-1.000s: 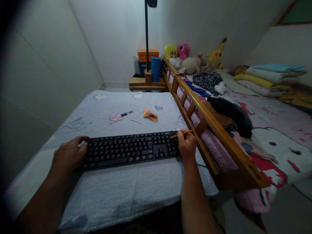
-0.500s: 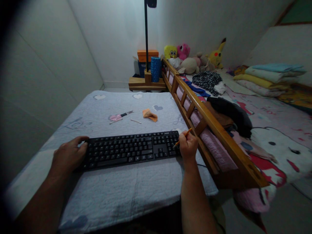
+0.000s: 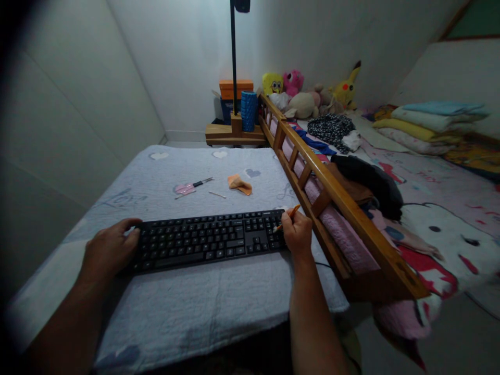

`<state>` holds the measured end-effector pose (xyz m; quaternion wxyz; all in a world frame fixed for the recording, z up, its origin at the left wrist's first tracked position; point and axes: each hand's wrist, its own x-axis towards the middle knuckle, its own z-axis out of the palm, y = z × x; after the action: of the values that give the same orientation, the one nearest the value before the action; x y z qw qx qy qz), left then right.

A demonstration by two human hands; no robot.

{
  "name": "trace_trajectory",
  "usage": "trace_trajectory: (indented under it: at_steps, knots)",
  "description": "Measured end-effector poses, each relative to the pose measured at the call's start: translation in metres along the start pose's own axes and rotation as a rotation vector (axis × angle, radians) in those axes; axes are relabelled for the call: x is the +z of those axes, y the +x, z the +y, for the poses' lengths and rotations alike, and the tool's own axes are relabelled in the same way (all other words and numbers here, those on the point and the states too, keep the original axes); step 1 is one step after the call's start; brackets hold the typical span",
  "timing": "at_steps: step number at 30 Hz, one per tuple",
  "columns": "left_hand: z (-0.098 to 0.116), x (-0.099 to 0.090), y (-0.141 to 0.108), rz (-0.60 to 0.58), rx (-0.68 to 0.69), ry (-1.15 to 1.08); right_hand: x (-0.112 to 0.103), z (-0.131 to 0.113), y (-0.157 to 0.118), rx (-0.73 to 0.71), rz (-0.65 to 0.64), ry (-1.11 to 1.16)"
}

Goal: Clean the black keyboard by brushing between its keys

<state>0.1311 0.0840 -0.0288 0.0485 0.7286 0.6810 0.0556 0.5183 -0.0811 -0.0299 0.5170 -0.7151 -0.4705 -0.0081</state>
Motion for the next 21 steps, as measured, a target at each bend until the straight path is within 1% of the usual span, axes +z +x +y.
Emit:
trace_trajectory:
  at_steps: [4,8,11,16,21]
  knots:
    - [0.0008,-0.0015,-0.0008,-0.016,0.003,-0.017,-0.0041,-0.0006,-0.0018,0.021,-0.022,0.054]
    - [0.0004,-0.0015,-0.0009,-0.022,-0.005,-0.022,-0.0050,-0.0003,-0.0033,0.019,0.030,0.097]
    - [0.0000,-0.0013,-0.0007,-0.023,-0.001,-0.028,-0.0034,-0.0006,-0.0026,0.002,0.058,0.073]
    - [-0.0002,-0.0011,-0.0004,-0.040,-0.007,-0.038,-0.0019,-0.0013,-0.0006,-0.018,-0.003,0.028]
    - [-0.0001,-0.0005,-0.0006,-0.024,-0.013,-0.044,-0.0061,0.0034,-0.0019,0.018,-0.060,0.052]
